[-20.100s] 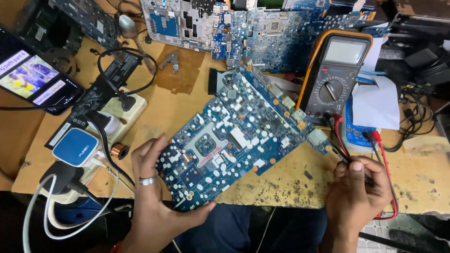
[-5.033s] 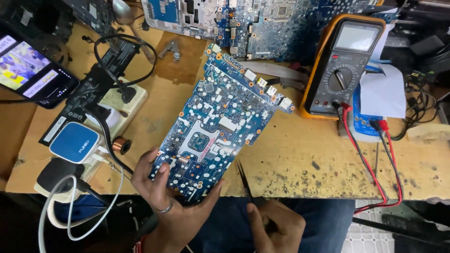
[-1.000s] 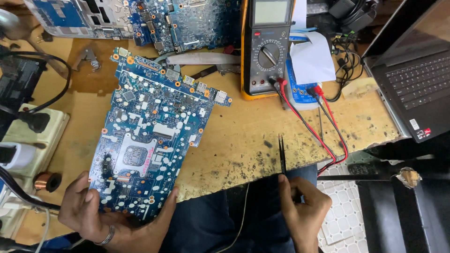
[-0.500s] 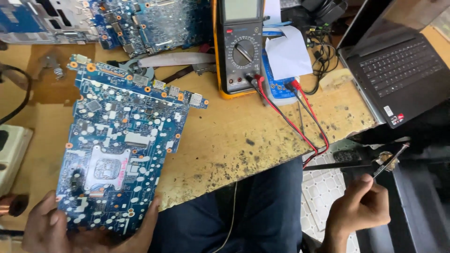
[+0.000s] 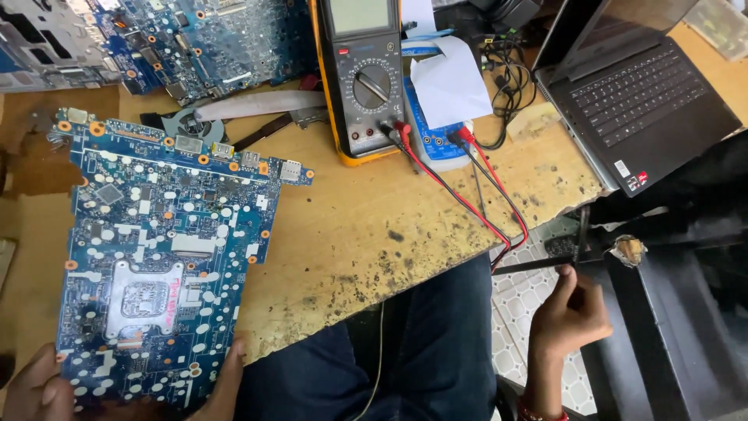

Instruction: The person is inspecting a laptop motherboard with a multimeter and tweezers, likely identifying components for desoldering or repair.

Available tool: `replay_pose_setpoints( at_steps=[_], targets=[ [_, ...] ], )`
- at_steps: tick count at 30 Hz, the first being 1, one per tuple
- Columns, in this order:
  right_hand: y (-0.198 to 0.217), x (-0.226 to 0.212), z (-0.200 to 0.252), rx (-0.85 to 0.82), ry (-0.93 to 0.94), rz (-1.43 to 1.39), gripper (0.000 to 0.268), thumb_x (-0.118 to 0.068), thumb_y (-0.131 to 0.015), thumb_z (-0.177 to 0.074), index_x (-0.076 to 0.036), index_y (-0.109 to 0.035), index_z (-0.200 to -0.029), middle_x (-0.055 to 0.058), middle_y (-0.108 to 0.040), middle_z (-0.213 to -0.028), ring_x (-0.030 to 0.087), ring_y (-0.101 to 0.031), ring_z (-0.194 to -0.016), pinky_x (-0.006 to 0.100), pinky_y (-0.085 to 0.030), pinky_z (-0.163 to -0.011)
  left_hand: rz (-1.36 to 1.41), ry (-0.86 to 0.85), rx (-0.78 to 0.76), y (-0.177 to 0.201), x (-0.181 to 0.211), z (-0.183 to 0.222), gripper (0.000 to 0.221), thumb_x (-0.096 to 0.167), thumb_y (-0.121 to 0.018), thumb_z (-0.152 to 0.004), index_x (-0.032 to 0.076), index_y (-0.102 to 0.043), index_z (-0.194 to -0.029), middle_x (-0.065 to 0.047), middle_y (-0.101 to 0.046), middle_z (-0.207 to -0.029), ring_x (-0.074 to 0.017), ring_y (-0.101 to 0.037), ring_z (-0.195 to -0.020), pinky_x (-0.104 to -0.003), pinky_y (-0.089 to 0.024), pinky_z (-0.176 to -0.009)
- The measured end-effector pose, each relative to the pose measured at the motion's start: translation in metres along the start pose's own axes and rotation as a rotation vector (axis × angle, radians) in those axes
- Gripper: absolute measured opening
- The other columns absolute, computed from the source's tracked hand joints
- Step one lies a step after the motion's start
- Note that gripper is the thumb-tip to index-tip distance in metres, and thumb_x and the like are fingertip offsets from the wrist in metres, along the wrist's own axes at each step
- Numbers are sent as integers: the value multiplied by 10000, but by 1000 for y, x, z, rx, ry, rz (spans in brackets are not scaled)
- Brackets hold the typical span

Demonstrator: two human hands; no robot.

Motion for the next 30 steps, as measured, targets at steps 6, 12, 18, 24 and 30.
replay_pose_setpoints(
  at_steps=[6, 12, 18, 24, 30],
  targets=[
    [-1, 3, -3, -69, -45, 1, 289, -105, -822, -1146, -14, -739, -884, 30, -514, -634, 107, -438, -617, 304, -302, -556, 298, 4, -77, -2, -18, -76, 318, 468, -267, -1304, 373, -397, -1578, 164, -203, -814, 38, -263, -554, -123, -264, -658],
    [9, 9, -17, -357, -825, -1388, 401, -555, -557, -1087, -259, -501, -823, -127, -304, -652, 55, -285, -568, 197, -241, -539, -565, -1393, 740, -321, 196, 174, 791, 213, -867, -890, 9, -362, -1463, -391, -448, -1359, -548, -550, -1169, -529, -431, -1055],
    [-11, 29, -4, -612, -781, -1251, 438, -466, -491, -1156, -229, -431, -792, -81, -260, -676, 107, -226, -574, 245, -230, -577, -707, -1267, 618, -308, 189, 179, 1105, 341, -969, -757, 124, -249, -1568, -270, -346, -1499, -457, -459, -1364, -562, -489, -1136],
    [-16, 43, 8, -415, -681, -1070, 466, -388, -446, -1245, -186, -500, -828, -32, -407, -727, 88, -282, -624, 284, -199, -609, -650, -1257, 599, -311, 192, 180, 1094, 296, -952, -755, 173, -221, -1559, -269, -344, -1508, -439, -434, -1373, -558, -474, -1152],
    [-9, 21, 10, -302, -395, -686, 512, -322, -356, -1304, -64, -466, -876, 43, -357, -702, 129, -336, -610, 287, -231, -578, -624, -1257, 584, -310, 191, 182, 1048, 277, -934, -766, 148, -218, -1521, -275, -333, -1495, -437, -435, -1364, -551, -480, -1155]
  ],
)
Point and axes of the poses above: each hand's wrist, its own z-axis away from the middle knuckle, its own y-axis out of the back of the hand, x = y × z, the point moved 2 cm from there along -z, towards the middle knuckle
